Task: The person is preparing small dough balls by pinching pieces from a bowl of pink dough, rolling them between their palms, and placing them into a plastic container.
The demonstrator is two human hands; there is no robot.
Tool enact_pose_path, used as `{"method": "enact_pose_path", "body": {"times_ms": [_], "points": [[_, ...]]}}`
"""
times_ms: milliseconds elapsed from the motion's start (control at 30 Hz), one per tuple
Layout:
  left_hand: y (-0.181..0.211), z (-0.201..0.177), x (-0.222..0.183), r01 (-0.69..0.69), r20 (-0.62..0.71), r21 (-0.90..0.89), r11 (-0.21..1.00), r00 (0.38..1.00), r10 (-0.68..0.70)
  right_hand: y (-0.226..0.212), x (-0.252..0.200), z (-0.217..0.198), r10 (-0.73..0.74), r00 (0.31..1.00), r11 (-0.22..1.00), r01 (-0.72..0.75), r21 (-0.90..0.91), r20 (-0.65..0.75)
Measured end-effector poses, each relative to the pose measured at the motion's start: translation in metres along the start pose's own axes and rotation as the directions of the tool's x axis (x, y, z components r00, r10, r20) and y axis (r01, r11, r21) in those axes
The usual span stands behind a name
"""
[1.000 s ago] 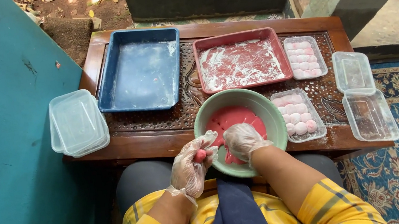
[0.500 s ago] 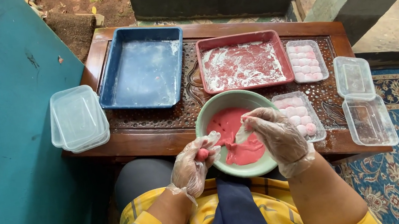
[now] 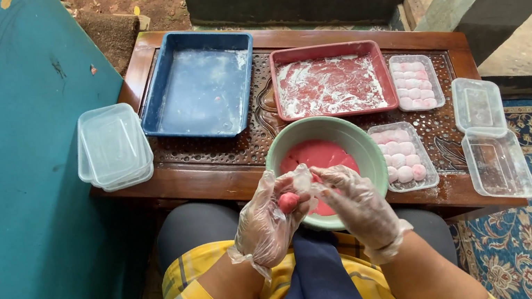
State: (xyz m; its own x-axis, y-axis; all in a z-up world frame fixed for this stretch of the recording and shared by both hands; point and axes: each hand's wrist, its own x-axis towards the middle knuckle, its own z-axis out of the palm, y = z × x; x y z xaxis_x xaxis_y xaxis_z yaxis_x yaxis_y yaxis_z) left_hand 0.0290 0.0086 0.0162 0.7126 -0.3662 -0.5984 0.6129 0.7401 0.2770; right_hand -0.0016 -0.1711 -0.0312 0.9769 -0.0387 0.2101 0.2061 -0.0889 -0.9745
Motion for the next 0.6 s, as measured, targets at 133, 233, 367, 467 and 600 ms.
{"method": "enact_pose_path", "body": {"times_ms": [133,233,367,467,600], "points": [[0.010,0.050,-0.053,-0.062,-0.022,-0.043,0.997,0.998,0.061,0.011,-0.001,0.018,-0.484,0.837,0.615,0.533,-0.581,0.255],[0.010,0.050,-0.054,-0.114,-0.019,-0.017,0.993,0.993,0.113,-0.004,-0.007,0.034,-0.523,0.769,0.432,0.611,-0.663,0.368],[-0.008,0.000,-0.004,-0.144,0.050,0.010,0.989,0.988,0.144,-0.007,-0.014,0.031,-0.276,0.950,0.928,0.304,-0.217,0.149],[-0.018,-0.023,0.014,-0.120,0.128,0.014,0.993,0.985,0.117,-0.012,-0.015,0.034,-0.204,0.973,0.977,0.209,0.038,-0.105],[-0.008,0.004,-0.012,-0.132,0.125,0.017,0.991,0.984,0.129,-0.002,-0.015,0.020,-0.228,0.970,0.973,0.223,-0.062,-0.086]]}}
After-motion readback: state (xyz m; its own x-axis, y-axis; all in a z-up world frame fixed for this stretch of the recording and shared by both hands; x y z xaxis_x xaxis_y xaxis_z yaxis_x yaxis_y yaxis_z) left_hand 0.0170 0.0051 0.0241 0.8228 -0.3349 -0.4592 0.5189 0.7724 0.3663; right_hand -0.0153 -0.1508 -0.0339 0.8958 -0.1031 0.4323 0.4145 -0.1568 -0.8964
